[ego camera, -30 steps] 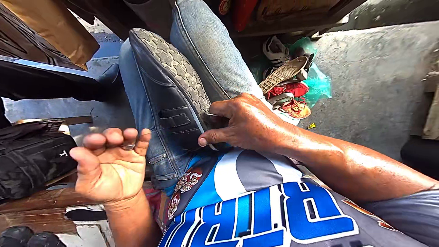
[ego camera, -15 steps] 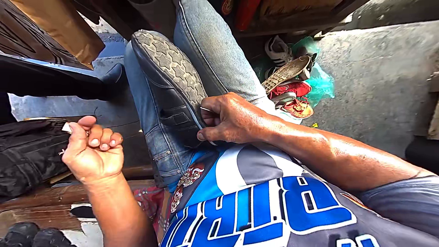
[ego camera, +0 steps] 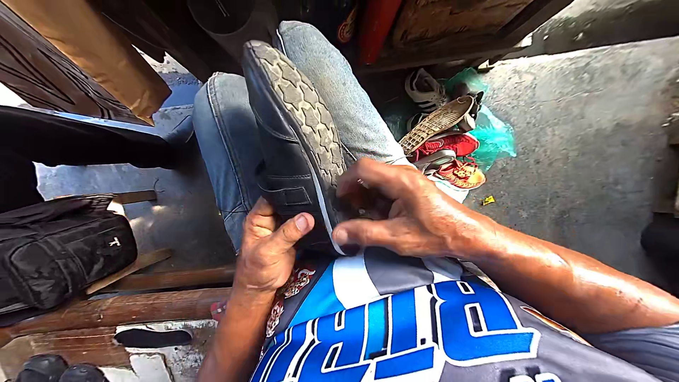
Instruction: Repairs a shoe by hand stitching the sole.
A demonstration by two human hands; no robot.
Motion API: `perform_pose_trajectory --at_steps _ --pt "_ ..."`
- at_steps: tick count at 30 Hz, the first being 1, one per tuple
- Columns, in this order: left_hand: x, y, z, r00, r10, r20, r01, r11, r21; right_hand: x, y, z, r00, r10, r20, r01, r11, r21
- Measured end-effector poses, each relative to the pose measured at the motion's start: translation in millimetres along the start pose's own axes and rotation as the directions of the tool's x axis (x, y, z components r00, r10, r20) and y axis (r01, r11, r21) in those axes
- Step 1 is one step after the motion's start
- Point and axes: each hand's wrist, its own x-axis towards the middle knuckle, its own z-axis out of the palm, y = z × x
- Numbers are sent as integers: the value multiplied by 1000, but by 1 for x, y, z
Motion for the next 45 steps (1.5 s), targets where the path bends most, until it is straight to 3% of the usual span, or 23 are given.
perform_pose_trajectory --at_steps 2,5,10,20,33,40,45 --pt "3 -4 -9 998 -67 3 67 994 -88 -10 17 2 991 -31 -128 24 998 -52" --pt "6 -5 -14 995 -95 39 100 985 -144 -24 35 4 985 -66 -161 46 991 -128" --pt "5 -7 -15 992 -110 56 118 977 -176 -28 18 -11 989 -135 -53 124 975 -184" --pt "7 -8 -16 993 -91 70 103 976 -191 -18 24 -2 982 -189 -30 180 965 -189" --pt "11 -6 -16 991 -77 105 85 994 -70 -15 18 -14 984 -178 13 176 958 -228" --pt "15 -1 -22 977 -82 197 89 996 -29 -15 18 -17 986 -165 12 163 962 -219" --pt "28 20 -41 897 -137 421 3 953 303 -16 20 -30 989 -133 59 143 963 -227"
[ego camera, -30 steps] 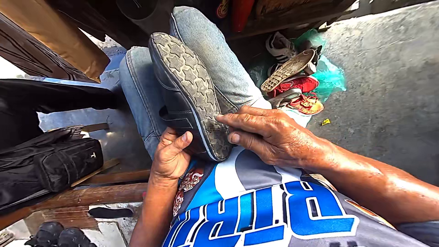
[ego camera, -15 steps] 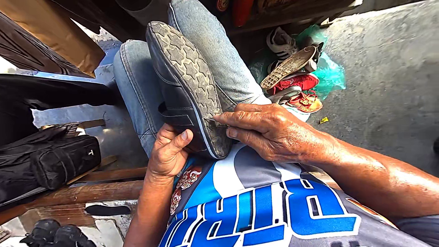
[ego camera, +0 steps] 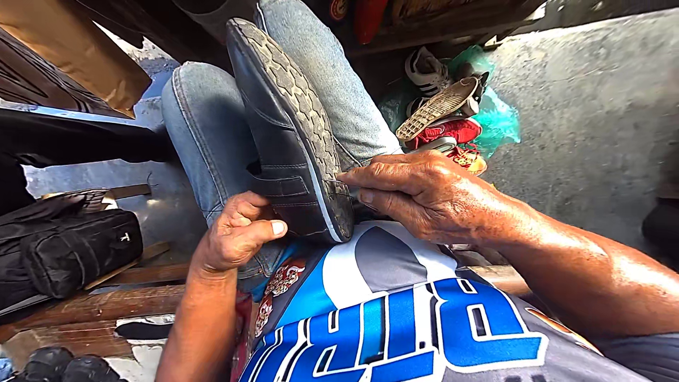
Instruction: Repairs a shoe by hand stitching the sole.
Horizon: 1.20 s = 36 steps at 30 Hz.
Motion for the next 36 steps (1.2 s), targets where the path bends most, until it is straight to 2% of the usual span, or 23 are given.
perform_pose_trajectory --at_steps 2,4,9,13,18,25,29,34,36 --pt "6 5 -10 998 0 66 -14 977 211 0 5 -6 999 1 42 -1 1000 -3" --pt "16 7 -10 997 41 63 -59 943 328 1 9 -10 998 -10 63 10 1000 -11" --pt "36 0 9 989 138 -43 -119 945 306 10 17 -20 988 -44 149 48 999 -23" --pt "46 2 10 987 159 0 -148 917 370 16 18 -24 980 -61 189 80 992 -93" --pt "57 5 6 982 179 66 -190 885 425 26 23 -20 977 -107 187 126 988 -92" --pt "58 4 5 983 180 37 -177 870 459 38 26 -3 976 -153 153 166 983 -76" --pt "58 0 3 981 191 42 -191 888 419 44 24 -1 973 -166 159 178 982 -61" --pt "43 8 14 995 80 -67 -47 915 401 30 23 -6 986 -115 122 117 993 -6" --pt "26 13 13 991 43 -127 30 854 520 25 20 -7 993 -31 116 31 1000 1"
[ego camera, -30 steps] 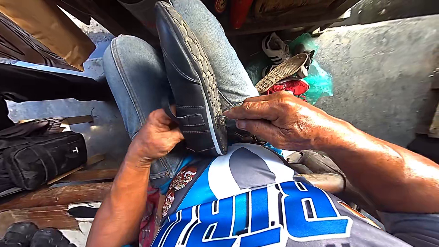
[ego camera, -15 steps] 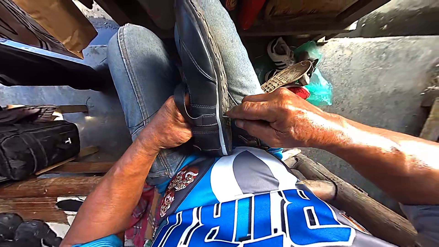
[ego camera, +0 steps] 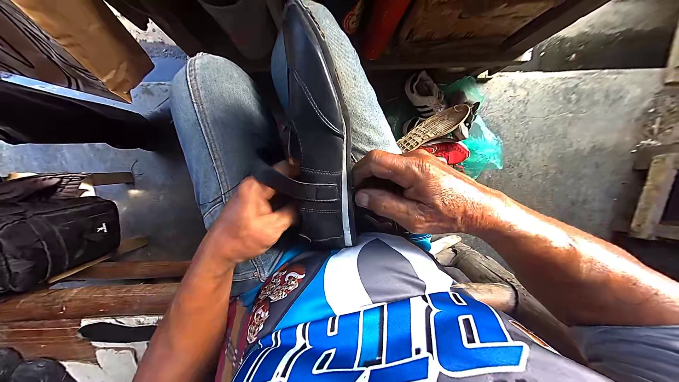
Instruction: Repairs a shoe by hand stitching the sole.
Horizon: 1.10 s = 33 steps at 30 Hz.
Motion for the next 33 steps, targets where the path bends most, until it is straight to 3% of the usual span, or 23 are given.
perform_pose_trajectory --at_steps 2,5,7,8,9,10,11,14,16,19,24,26,28,31,33 --pt "-22 1 -14 998 -17 -59 22 996 86 -1 -5 -2 999 50 -10 -50 999 5" --pt "-65 -11 -50 969 20 -246 -7 999 53 3 -13 -7 997 82 -4 -82 996 -38" --pt "-92 -14 -68 879 -32 -476 192 937 292 7 -18 -8 995 103 0 -103 994 -47" --pt "-99 -11 -71 830 -86 -551 364 833 417 9 -19 -8 994 112 1 -111 993 -40" --pt "-101 -7 -70 797 -128 -591 480 729 488 10 -19 -6 993 116 -8 -116 993 -27" --pt "-98 -2 -63 793 -140 -592 510 683 522 10 -18 -4 994 112 -15 -113 994 -12" --pt "-92 3 -52 825 -114 -554 461 703 542 11 -17 -3 994 109 -16 -109 994 0" --pt "-60 4 -6 947 23 -320 133 879 457 11 -19 -2 993 119 -8 -119 993 5" --pt "-39 -5 14 982 69 -174 3 925 380 10 -19 0 992 122 -16 -122 993 4" --pt "-28 -12 19 990 90 -105 -54 951 306 5 -16 1 989 147 -34 -147 989 7" --pt "-45 2 -1 965 115 -236 1 897 443 4 -13 3 984 174 -47 -171 984 57" --pt "-54 11 -8 964 142 -223 -73 954 292 5 -13 2 982 185 -23 -183 981 60" --pt "-57 15 -9 968 189 -168 -206 974 -91 6 -14 0 980 197 0 -197 979 47" --pt "-49 8 6 975 183 -127 -221 722 -655 8 -16 -3 973 225 52 -226 974 21" --pt "-46 -4 14 989 40 -139 -131 662 -738 10 -17 0 973 216 77 -218 976 16"
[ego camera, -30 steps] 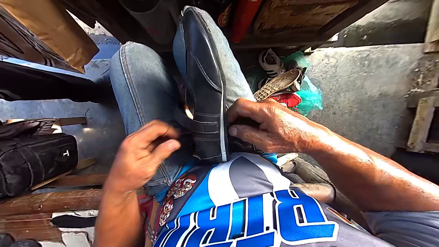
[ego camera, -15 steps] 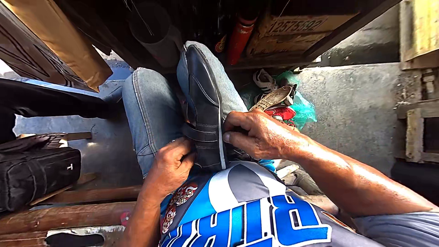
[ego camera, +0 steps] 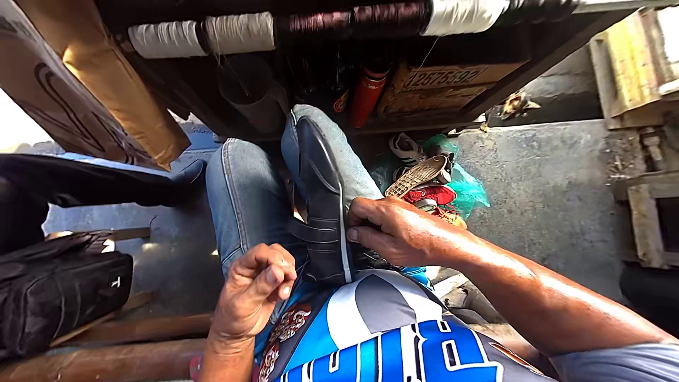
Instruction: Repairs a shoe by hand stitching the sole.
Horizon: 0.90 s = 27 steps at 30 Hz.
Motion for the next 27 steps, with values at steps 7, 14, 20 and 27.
perform_pose_trajectory --at_steps 7,14,20,27 --pt "25 -34 13 978 121 -168 1 810 586 2 -10 3 1000 -13 -6 13 999 33" --pt "31 -34 10 990 109 -87 -58 887 458 2 -9 6 999 -34 -34 35 999 20" --pt "32 -33 3 994 103 -46 -70 878 473 -4 -2 15 994 -37 -99 32 998 -53" --pt "25 -39 14 980 31 -198 10 978 207 -14 4 19 990 25 -139 -48 984 -170"
